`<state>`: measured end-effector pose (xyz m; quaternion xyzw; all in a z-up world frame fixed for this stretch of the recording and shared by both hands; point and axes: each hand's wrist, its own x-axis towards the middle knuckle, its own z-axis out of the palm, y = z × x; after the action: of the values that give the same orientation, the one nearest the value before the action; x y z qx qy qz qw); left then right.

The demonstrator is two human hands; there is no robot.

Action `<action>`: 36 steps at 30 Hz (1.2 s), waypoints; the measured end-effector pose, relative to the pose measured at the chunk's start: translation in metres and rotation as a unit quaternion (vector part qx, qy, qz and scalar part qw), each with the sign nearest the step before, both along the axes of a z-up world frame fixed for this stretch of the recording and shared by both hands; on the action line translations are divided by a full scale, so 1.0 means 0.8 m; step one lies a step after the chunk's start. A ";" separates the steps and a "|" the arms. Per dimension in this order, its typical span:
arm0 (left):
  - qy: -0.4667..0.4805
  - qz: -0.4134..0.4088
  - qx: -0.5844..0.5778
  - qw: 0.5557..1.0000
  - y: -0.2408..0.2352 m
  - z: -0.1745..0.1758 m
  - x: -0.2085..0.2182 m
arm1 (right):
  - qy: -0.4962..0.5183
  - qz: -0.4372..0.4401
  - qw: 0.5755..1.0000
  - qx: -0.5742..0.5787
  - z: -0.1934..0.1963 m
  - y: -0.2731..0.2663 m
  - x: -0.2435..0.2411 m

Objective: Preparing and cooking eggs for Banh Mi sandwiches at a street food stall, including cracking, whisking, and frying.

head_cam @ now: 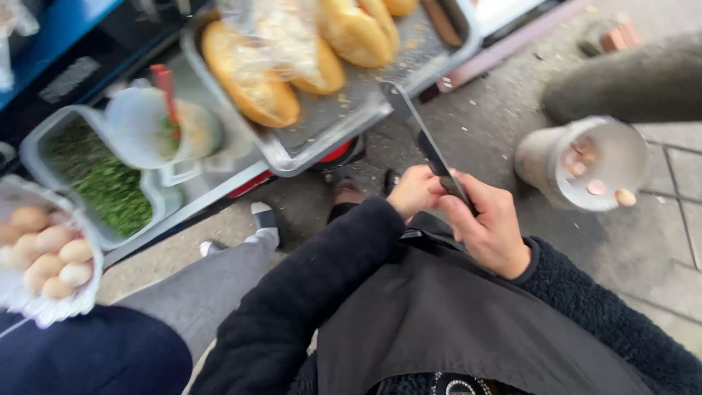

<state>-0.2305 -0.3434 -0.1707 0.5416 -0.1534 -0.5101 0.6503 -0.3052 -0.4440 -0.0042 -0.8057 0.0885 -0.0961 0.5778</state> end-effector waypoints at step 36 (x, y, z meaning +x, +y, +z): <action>-0.465 0.662 0.407 0.425 0.393 0.255 0.201 | 0.087 0.174 0.878 -0.438 -0.025 -0.120 0.663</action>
<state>-0.0697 -0.0286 0.0337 0.8334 0.1985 0.4030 0.3219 0.2249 -0.5400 -0.0245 -0.9839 -0.0542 0.0469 0.1637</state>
